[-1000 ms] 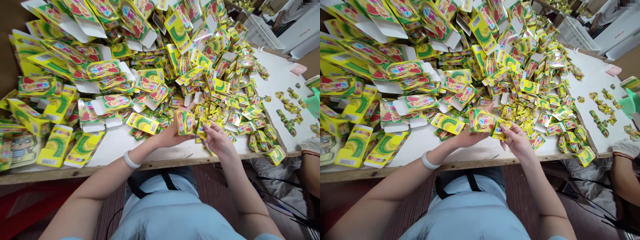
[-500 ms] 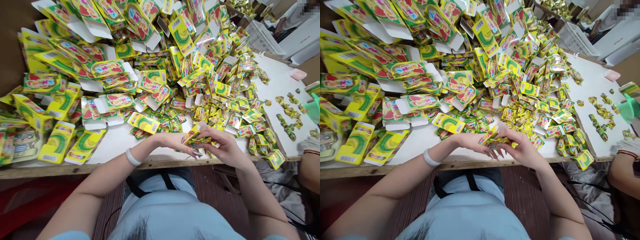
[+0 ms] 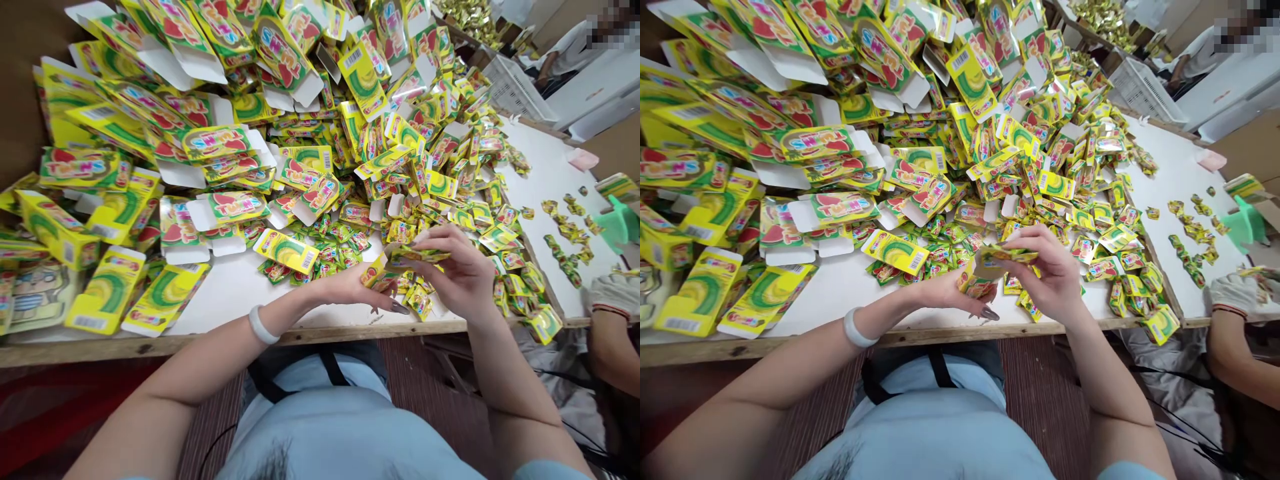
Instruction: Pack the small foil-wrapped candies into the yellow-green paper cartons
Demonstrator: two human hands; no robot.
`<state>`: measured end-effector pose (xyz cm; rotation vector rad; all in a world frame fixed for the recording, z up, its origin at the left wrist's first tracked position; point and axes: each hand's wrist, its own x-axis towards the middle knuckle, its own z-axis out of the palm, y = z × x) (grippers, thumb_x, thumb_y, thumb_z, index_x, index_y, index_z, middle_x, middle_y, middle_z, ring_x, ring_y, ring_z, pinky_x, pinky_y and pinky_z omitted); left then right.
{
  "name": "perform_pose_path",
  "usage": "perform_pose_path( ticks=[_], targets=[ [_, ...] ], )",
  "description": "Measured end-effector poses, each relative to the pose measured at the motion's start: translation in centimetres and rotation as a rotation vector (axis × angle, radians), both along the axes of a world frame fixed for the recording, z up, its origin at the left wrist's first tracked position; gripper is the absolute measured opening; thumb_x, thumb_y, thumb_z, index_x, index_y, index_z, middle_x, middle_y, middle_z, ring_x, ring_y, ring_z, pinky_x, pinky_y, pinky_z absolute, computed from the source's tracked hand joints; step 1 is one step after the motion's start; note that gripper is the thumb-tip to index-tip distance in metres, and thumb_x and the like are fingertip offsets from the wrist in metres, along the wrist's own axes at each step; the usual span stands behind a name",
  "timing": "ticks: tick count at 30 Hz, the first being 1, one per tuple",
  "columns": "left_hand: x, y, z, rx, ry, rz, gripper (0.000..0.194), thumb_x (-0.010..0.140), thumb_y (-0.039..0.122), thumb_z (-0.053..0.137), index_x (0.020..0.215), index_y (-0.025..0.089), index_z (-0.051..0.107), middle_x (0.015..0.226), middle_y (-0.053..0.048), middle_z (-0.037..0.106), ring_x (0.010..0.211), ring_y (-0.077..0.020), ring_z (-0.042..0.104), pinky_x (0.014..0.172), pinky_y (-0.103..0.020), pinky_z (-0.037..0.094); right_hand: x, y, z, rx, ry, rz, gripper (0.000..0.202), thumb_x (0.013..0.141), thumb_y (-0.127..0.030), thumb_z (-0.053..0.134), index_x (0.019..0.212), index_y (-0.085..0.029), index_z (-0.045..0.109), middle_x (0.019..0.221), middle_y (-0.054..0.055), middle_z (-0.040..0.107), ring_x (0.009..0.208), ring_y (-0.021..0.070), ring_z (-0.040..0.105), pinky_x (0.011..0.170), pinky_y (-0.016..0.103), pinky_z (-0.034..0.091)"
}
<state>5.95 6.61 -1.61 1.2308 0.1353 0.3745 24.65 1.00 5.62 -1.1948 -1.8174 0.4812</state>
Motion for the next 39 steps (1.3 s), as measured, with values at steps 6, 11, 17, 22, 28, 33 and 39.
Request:
perform_pose_path(
  ticks=[6, 11, 17, 22, 28, 33, 39],
  targets=[
    [0.0, 0.1, -0.7, 0.073, 0.033, -0.032, 0.030, 0.073, 0.030, 0.079, 0.075, 0.016, 0.053, 0.066, 0.005, 0.051, 0.060, -0.0096, 0.046, 0.058, -0.025, 0.037, -0.1, -0.2, 2.5, -0.106, -0.422, 0.123, 0.020, 0.092, -0.014, 0.063, 0.107, -0.025, 0.070, 0.098, 0.007, 0.058, 0.090, 0.0183, 0.062, 0.071, 0.029, 0.054],
    [0.2, 0.0, -1.4, 0.035, 0.028, -0.062, 0.029, 0.072, 0.032, 0.079, 0.078, 0.016, 0.055, 0.070, 0.004, 0.053, 0.063, -0.0097, 0.048, 0.062, -0.025, 0.041, 0.6, -0.5, 3.6, -0.142, -0.559, 0.222, 0.025, 0.095, -0.013, 0.056, 0.114, -0.025, 0.068, 0.102, 0.008, 0.057, 0.091, 0.0182, 0.062, 0.074, 0.029, 0.052],
    [0.1, 0.1, -1.5, 0.100, 0.156, -0.056, 0.029, 0.071, 0.031, 0.078, 0.080, 0.016, 0.056, 0.068, 0.004, 0.056, 0.060, -0.0104, 0.054, 0.056, -0.023, 0.044, 0.1, -0.5, 3.4, -0.244, -0.667, 0.317, 0.020, 0.097, -0.017, 0.051, 0.105, -0.021, 0.069, 0.104, 0.010, 0.060, 0.084, 0.0179, 0.064, 0.070, 0.028, 0.051],
    [-0.1, 0.3, -1.4, 0.097, 0.166, -0.098, 0.026, 0.076, 0.034, 0.075, 0.080, 0.016, 0.057, 0.066, 0.003, 0.056, 0.056, -0.0096, 0.054, 0.052, -0.021, 0.045, 1.2, 0.1, 2.7, -0.314, -0.365, 0.294, 0.014, 0.096, -0.028, 0.058, 0.107, -0.023, 0.065, 0.099, 0.006, 0.066, 0.079, 0.0153, 0.065, 0.063, 0.024, 0.053],
    [0.0, 0.3, -2.0, 0.238, 0.192, -0.086, 0.029, 0.076, 0.037, 0.077, 0.079, 0.017, 0.055, 0.067, 0.004, 0.055, 0.058, -0.0099, 0.053, 0.054, -0.021, 0.042, 1.9, 0.5, 1.5, -0.238, -0.398, 0.307, 0.016, 0.099, -0.026, 0.055, 0.091, -0.020, 0.069, 0.090, 0.006, 0.066, 0.079, 0.0158, 0.063, 0.065, 0.027, 0.051],
    [0.0, 0.5, -2.0, 0.210, 0.205, -0.106, 0.032, 0.078, 0.043, 0.074, 0.084, 0.016, 0.057, 0.071, 0.003, 0.058, 0.058, -0.0100, 0.054, 0.056, -0.022, 0.044, 1.3, 0.5, 0.9, -0.225, -0.396, 0.346, 0.014, 0.096, -0.027, 0.061, 0.088, -0.020, 0.071, 0.078, 0.002, 0.066, 0.066, 0.0124, 0.060, 0.058, 0.025, 0.045],
    [-0.1, 0.7, -2.4, 0.185, 0.160, -0.179, 0.039, 0.088, 0.051, 0.061, 0.073, 0.016, 0.055, 0.060, 0.001, 0.058, 0.054, -0.0114, 0.055, 0.056, -0.024, 0.045, 0.4, 0.2, -0.6, -0.176, -0.334, 0.233, 0.021, 0.096, -0.026, 0.059, 0.080, -0.018, 0.071, 0.077, 0.004, 0.066, 0.067, 0.0126, 0.060, 0.058, 0.025, 0.044]
  ],
)
